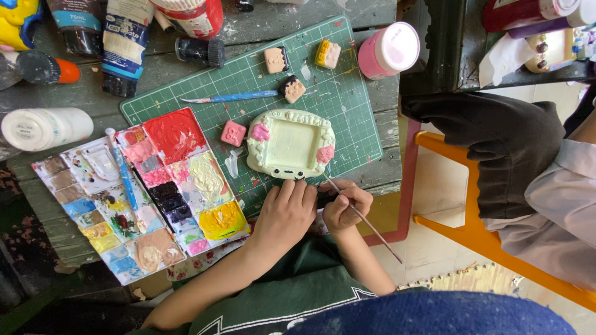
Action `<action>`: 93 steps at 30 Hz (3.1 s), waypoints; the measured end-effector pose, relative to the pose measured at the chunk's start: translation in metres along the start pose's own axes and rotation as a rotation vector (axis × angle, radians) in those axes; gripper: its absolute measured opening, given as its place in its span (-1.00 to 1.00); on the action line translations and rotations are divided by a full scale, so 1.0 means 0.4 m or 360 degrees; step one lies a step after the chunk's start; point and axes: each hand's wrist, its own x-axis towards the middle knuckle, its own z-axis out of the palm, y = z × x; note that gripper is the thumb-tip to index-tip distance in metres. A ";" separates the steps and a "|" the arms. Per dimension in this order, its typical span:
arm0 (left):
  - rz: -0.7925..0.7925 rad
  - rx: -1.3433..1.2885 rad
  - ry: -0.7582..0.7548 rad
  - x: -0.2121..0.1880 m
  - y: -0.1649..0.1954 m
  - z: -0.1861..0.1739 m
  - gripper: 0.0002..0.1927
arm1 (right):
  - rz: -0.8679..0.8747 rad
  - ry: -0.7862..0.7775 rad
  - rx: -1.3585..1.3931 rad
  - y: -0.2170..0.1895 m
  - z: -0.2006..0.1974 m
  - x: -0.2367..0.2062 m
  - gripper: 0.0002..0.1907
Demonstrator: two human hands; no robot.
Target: The person paints a small ceramic dish with a face and floral details using a fine brush. They dip the brush into a water container and a small paint pot, then apply paint to the dish's features. The person rotates the dish to access different areas while painting.
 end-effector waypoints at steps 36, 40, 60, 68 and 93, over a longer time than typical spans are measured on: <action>0.0023 -0.0122 -0.0036 -0.002 -0.016 0.000 -0.76 | 0.0041 0.0020 -0.0086 -0.017 0.011 0.015 -0.69; 0.0018 -0.0127 -0.0023 -0.002 -0.017 0.000 -0.76 | 0.0079 -0.0016 -0.0131 -0.019 0.011 0.019 -0.68; 0.0014 -0.0123 -0.0006 -0.002 -0.014 0.000 -0.81 | 0.0092 -0.0037 -0.0229 -0.035 0.010 0.030 -0.72; 0.0012 -0.0135 -0.0027 0.000 -0.015 0.001 -0.80 | 0.0112 0.0005 -0.0157 -0.025 0.012 0.025 -0.72; 0.0004 -0.0120 0.0008 -0.005 -0.015 0.003 -0.81 | 0.0096 -0.0052 -0.0170 -0.033 0.013 0.030 -0.72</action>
